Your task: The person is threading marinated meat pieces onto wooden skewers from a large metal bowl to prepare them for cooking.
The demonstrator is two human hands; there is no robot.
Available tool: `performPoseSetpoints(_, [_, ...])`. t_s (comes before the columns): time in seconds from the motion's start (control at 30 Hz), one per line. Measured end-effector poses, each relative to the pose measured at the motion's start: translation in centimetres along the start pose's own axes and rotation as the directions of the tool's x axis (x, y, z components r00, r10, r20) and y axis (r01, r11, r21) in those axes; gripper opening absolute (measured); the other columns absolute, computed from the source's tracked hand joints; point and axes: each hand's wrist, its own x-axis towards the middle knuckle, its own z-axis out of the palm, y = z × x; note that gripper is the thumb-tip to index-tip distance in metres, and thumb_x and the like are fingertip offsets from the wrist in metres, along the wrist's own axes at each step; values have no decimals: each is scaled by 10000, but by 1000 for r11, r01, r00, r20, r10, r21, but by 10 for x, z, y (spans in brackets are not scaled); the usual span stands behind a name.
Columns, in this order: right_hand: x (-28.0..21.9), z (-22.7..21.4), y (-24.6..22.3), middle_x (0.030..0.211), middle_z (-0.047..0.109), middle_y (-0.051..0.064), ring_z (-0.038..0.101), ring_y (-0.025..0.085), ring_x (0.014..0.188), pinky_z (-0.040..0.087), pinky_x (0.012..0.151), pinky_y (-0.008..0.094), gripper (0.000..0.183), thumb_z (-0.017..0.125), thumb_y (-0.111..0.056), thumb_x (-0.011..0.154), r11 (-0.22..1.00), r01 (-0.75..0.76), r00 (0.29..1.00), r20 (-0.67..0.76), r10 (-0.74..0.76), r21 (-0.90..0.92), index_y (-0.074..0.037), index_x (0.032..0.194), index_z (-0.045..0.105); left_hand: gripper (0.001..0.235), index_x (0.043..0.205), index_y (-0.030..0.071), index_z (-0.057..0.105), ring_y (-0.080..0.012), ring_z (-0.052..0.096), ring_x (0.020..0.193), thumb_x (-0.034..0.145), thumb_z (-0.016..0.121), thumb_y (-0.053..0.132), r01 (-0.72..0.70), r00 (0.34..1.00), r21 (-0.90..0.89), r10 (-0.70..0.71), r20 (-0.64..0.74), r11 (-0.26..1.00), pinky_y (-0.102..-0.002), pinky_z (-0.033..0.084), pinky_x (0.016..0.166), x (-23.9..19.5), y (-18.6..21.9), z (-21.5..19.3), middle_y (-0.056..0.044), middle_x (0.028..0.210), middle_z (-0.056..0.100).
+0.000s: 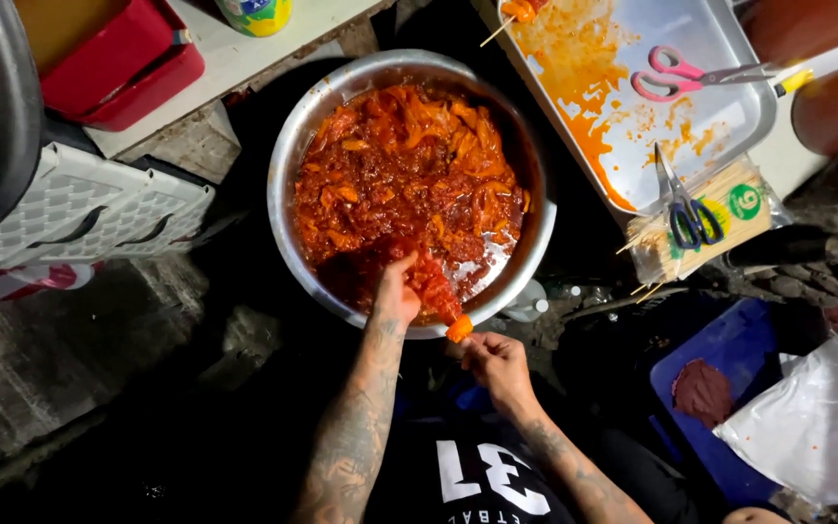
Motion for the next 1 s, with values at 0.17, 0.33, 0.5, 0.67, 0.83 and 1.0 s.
performPoseSetpoints(0.17, [-5, -8, -10, 491, 600, 202, 416, 140, 275, 299, 268, 221, 122, 734, -18, 910, 998, 5, 1000, -11, -6, -64, 86, 848, 745, 431, 1157, -4, 617, -388, 749, 912, 827, 859, 132, 27, 998, 115, -33, 47, 993, -548, 615, 816, 14, 7, -1, -192, 987, 732])
performPoseSetpoints(0.33, [-1, -20, -11, 496, 625, 175, 446, 130, 313, 333, 305, 212, 132, 726, -42, 913, 972, -3, 1000, -3, 2, -233, 62, 843, 769, 217, 991, 73, 736, -213, 684, 665, 849, 840, 200, -110, 994, 463, 107, 32, 880, -280, 509, 509, -17, 22, 9, -115, 834, 752])
performPoseSetpoints(0.5, [-11, -11, -37, 496, 633, 181, 466, 138, 335, 378, 328, 218, 114, 750, -46, 893, 962, -3, 999, 42, 15, -273, 57, 862, 786, 587, 1150, 45, 659, -207, 530, 664, 715, 951, 310, -81, 988, 701, 147, -35, 709, -318, 408, 462, -8, 19, 10, -96, 803, 591])
performPoseSetpoints(0.67, [-2, -4, -21, 479, 590, 203, 386, 133, 273, 293, 275, 220, 108, 726, -11, 897, 991, -30, 998, 50, 37, -127, 71, 829, 740, 550, 1143, -11, 655, -287, 601, 809, 727, 943, 203, -152, 981, 620, 195, -2, 770, -413, 531, 603, -2, 15, 3, -190, 934, 623])
performPoseSetpoints(0.83, [0, 10, -14, 482, 589, 210, 382, 138, 260, 273, 267, 226, 101, 738, -17, 893, 994, -67, 996, 46, 71, -87, 66, 835, 728, 286, 962, -19, 719, -290, 650, 701, 766, 901, 81, -163, 985, 486, 171, 28, 858, -362, 554, 577, -8, 16, 1, -178, 828, 655])
performPoseSetpoints(1.0, [6, 19, 0, 504, 606, 198, 430, 125, 290, 305, 279, 198, 130, 736, -35, 905, 993, -77, 996, 28, 80, -93, 70, 828, 734, 370, 1129, -83, 706, -392, 663, 1017, 810, 864, 18, -100, 995, 304, 87, 57, 947, -510, 571, 861, 10, 15, -17, -277, 1106, 665])
